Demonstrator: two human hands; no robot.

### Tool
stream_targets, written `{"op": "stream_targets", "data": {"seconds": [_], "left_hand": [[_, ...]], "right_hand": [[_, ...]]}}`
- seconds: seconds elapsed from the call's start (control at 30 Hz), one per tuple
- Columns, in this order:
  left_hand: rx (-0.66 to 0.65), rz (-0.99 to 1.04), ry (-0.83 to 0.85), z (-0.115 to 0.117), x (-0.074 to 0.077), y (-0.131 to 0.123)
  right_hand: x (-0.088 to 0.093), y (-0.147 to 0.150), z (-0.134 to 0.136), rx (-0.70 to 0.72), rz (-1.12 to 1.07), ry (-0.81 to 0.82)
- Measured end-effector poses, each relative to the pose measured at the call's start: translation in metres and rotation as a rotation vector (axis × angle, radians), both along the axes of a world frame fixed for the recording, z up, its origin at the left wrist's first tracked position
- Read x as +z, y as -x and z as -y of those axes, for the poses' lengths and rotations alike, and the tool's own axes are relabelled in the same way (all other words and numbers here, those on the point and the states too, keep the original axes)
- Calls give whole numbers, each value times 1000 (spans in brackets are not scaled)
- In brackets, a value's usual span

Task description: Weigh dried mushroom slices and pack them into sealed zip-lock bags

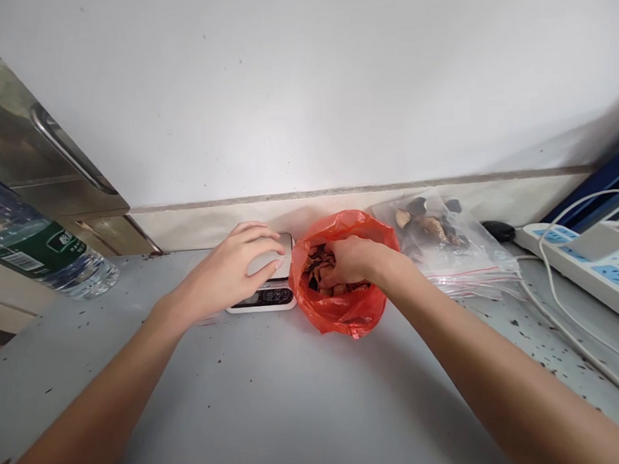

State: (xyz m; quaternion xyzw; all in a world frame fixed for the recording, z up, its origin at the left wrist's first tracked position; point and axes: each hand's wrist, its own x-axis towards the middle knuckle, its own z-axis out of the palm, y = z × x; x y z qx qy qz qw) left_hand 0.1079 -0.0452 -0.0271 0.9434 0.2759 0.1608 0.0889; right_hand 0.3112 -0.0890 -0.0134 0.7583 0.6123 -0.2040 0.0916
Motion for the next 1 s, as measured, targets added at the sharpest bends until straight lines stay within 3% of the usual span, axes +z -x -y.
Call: {"op": "stream_targets", "data": {"seconds": [0.43,0.6,0.73,0.87,1.0], "left_hand": [[6,-7,28,1,3,1],[25,-11,42,0,2,2],[44,-29,94,-5,6,6],[120,-138,225,-17,16,22],[280,-322,340,-28,27,45]], "right_hand": [[-9,-14,-7,10,20,-158],[3,-25,-6,11,-84,-164],[24,-32,3,-32,-233,-131],[46,-19,10,109,-367,-254],[41,17,-4,194,-417,-402]]}}
